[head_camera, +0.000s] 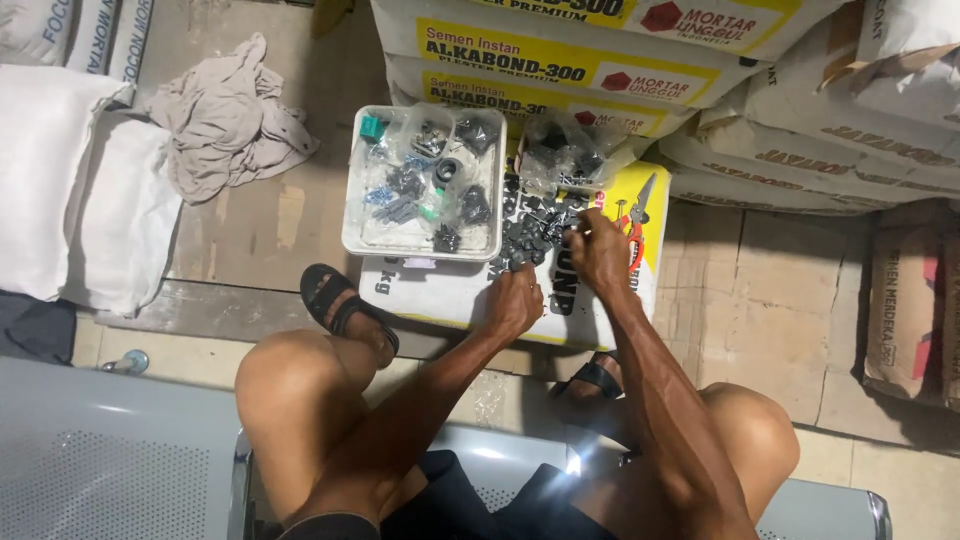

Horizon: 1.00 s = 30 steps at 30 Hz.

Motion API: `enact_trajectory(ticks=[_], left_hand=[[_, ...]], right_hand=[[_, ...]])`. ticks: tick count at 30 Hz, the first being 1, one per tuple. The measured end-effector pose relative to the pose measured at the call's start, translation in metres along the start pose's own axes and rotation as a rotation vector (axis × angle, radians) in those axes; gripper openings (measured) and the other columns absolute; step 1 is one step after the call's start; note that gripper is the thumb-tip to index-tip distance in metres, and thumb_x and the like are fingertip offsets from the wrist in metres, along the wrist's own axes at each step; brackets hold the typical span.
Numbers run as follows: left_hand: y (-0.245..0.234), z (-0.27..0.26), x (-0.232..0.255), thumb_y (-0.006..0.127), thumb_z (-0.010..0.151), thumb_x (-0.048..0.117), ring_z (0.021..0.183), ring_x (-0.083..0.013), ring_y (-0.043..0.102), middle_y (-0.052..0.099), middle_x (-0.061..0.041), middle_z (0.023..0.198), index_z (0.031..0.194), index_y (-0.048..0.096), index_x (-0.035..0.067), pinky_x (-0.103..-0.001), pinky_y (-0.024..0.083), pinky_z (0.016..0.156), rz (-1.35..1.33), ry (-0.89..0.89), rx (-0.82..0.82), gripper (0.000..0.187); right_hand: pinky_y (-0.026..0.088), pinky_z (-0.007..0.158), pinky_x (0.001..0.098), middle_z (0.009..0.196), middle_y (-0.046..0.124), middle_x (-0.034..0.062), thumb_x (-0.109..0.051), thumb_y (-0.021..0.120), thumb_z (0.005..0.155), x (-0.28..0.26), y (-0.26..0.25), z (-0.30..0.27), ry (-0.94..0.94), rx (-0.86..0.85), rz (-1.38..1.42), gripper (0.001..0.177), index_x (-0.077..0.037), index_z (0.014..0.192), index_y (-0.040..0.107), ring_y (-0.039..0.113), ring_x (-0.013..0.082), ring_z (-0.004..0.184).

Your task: Sorting small metal construction parts like screws and bolts into a plastic organizer box

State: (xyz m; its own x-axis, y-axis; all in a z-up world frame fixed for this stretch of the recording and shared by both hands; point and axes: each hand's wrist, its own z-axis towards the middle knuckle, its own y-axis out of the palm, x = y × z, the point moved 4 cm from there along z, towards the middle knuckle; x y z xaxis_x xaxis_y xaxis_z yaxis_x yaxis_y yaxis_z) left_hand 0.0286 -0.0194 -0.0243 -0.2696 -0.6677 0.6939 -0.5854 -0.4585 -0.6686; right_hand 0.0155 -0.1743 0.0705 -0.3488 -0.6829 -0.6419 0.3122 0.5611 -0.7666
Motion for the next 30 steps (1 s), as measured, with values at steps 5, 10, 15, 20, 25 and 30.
enact_trajectory(ticks=[5, 10, 15, 20, 25, 30], left_hand=[[-0.042, -0.017, 0.026, 0.059, 0.093, 0.017, 0.078, -0.0410, 0.076, 0.074, -0.022, 0.081, 0.110, 0.064, 0.001, -0.053, 0.062, 0.073, 0.155, 0.007, 0.022, 0.024], [-0.026, -0.007, 0.004, 0.072, 0.089, 0.016, 0.085, -0.0417, 0.076, 0.073, -0.020, 0.094, 0.116, 0.060, 0.003, -0.054, 0.061, 0.079, 0.203, 0.008, 0.074, 0.032], [-0.042, -0.009, 0.013, 0.072, 0.089, 0.017, 0.086, -0.0440, 0.073, 0.068, -0.018, 0.097, 0.110, 0.059, 0.006, -0.056, 0.060, 0.076, 0.107, 0.094, 0.174, 0.026], [-0.064, -0.008, 0.029, 0.070, 0.090, 0.016, 0.082, -0.0424, 0.073, 0.068, -0.015, 0.090, 0.102, 0.061, 0.008, -0.054, 0.060, 0.072, 0.055, 0.139, 0.187, 0.017], [-0.016, 0.012, 0.012, 0.069, 0.090, 0.017, 0.083, -0.0394, 0.074, 0.070, -0.013, 0.087, 0.099, 0.064, 0.010, -0.051, 0.060, 0.072, -0.084, 0.167, 0.198, 0.013], [-0.021, 0.005, 0.014, 0.065, 0.091, 0.012, 0.081, -0.0406, 0.073, 0.068, -0.015, 0.085, 0.097, 0.062, 0.008, -0.051, 0.059, 0.071, -0.080, 0.205, 0.198, 0.008]], right_hand=[[0.056, 0.082, 0.0550, 0.090, 0.075, 0.0143, -0.004, 0.072, 0.091, 0.051, -0.015, 0.013, 0.088, 0.015, -0.066, 0.013, -0.013, 0.100, 0.073, 0.073, 0.0404, 0.091], [0.060, 0.084, 0.0484, 0.092, 0.070, 0.0104, -0.007, 0.077, 0.076, 0.078, 0.020, -0.003, -0.041, -0.154, -0.365, 0.019, -0.018, 0.091, 0.075, 0.071, 0.0342, 0.095], [0.057, 0.083, 0.0454, 0.096, 0.064, 0.0160, -0.007, 0.077, 0.081, 0.073, 0.034, -0.007, -0.246, 0.004, -0.381, 0.016, -0.010, 0.097, 0.074, 0.065, 0.0365, 0.098], [0.057, 0.084, 0.0493, 0.092, 0.065, 0.0152, -0.005, 0.073, 0.083, 0.067, 0.034, -0.003, -0.109, -0.118, -0.246, 0.012, -0.009, 0.095, 0.073, 0.067, 0.0373, 0.096], [0.055, 0.083, 0.0552, 0.090, 0.071, 0.0173, -0.008, 0.071, 0.086, 0.039, 0.000, -0.004, 0.057, -0.215, 0.017, 0.017, -0.011, 0.102, 0.070, 0.070, 0.0411, 0.094], [0.058, 0.082, 0.0456, 0.088, 0.068, 0.0114, -0.007, 0.074, 0.085, 0.059, -0.002, -0.005, -0.036, -0.122, -0.295, 0.012, -0.016, 0.093, 0.075, 0.070, 0.0337, 0.091]])
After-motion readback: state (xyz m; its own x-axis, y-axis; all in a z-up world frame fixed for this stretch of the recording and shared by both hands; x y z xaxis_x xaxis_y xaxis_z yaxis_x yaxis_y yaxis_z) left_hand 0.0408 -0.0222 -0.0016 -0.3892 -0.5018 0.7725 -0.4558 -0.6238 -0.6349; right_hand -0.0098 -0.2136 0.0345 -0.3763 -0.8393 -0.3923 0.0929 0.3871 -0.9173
